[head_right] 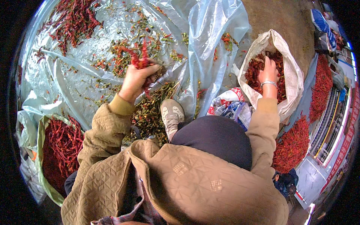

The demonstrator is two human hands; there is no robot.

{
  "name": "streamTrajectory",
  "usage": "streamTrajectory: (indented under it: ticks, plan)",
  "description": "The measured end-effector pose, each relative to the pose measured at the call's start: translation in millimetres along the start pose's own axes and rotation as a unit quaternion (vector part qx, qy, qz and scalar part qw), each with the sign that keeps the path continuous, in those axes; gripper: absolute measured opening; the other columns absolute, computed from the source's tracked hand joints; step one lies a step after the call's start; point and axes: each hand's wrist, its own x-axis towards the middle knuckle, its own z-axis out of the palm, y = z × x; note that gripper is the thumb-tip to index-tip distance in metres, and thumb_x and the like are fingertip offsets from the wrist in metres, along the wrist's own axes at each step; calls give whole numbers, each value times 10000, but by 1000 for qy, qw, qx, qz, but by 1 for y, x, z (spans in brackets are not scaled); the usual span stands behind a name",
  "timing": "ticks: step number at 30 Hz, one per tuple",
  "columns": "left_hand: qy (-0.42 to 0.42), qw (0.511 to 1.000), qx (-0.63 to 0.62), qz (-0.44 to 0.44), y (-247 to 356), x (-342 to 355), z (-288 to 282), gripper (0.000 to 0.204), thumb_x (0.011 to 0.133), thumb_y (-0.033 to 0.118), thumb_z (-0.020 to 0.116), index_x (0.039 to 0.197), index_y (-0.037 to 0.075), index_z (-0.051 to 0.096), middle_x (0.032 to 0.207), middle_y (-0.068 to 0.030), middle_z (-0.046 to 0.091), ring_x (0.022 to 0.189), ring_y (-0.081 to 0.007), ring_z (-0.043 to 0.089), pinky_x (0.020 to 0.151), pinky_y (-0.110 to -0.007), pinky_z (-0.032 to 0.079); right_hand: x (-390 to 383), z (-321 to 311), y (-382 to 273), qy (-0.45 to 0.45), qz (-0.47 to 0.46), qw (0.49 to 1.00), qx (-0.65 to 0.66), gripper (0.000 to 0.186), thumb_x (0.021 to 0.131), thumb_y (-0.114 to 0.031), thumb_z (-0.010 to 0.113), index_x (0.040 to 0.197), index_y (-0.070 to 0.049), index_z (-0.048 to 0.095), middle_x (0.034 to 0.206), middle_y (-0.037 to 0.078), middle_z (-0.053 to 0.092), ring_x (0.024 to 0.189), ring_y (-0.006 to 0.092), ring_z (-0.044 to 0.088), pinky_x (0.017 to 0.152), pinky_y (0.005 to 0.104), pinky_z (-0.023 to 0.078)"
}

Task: The person sits on a plastic sheet and removes stems from dried red chilies by hand. The de-stemmed chilies are placed into a sack, while the stems are discarded onto the sheet.

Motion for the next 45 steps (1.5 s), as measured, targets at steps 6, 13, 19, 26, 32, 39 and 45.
streamTrajectory:
  ticks: [6, 13, 19, 26, 32, 39, 45]
  plan:
    - [57, 997, -37, -25, -11, -7, -23, 122, 744, 36, 615, 863, 23, 592, 667, -15, 580, 499, -79, 505, 452, -214, 396, 40, 51, -53, 81, -66, 973, 205, 239, 674, -136, 653, 887, -50, 590, 850, 151, 570, 834, 329, 536, 737, 384, 441]
    - [70, 997, -18, -12, -8, -13, -24, 139, 719, 36, 641, 850, 24, 595, 671, 3, 564, 510, -71, 491, 458, -210, 391, 58, 107, -72, 59, -54, 985, 150, 186, 669, -149, 648, 816, -55, 581, 793, 140, 560, 771, 351, 541, 694, 435, 441]
    - [91, 993, -75, -33, 1, -11, -21, 108, 723, 29, 636, 820, 26, 588, 671, -4, 567, 525, -79, 505, 469, -211, 404, 28, 36, -92, -115, 61, 751, 647, 173, 793, -112, 599, 909, 16, 582, 756, 10, 584, 631, 78, 516, 582, 214, 418]
    - [30, 998, -45, 18, 45, -18, 8, 95, 731, 38, 627, 811, 38, 575, 623, 11, 535, 482, -71, 473, 435, -214, 372, 23, 28, -107, -167, -139, 902, 373, 172, 828, -172, 543, 830, -12, 604, 732, 63, 596, 654, 122, 534, 571, 258, 418]
    - [69, 997, -22, 42, 56, -24, -16, 90, 724, 38, 630, 797, 35, 577, 621, 5, 541, 473, -73, 469, 434, -215, 367, 10, -2, -97, 21, -136, 927, 348, 201, 775, -194, 564, 852, -15, 614, 761, 151, 587, 692, 280, 578, 618, 347, 437]
    - [114, 991, -46, 47, 49, -19, -45, 105, 732, 35, 620, 830, 41, 584, 645, 5, 550, 474, -78, 465, 440, -213, 372, -21, 0, 72, -40, 100, 994, 0, 203, 669, -162, 647, 781, -1, 596, 758, 210, 573, 736, 370, 557, 647, 422, 441]
    - [126, 990, -51, 41, 33, -14, -59, 118, 741, 17, 605, 850, 18, 561, 657, -23, 555, 483, -105, 502, 430, -232, 406, -26, 49, 123, -65, 127, 989, -36, 92, 713, -93, 534, 749, -33, 594, 810, 208, 584, 783, 391, 546, 696, 452, 440]
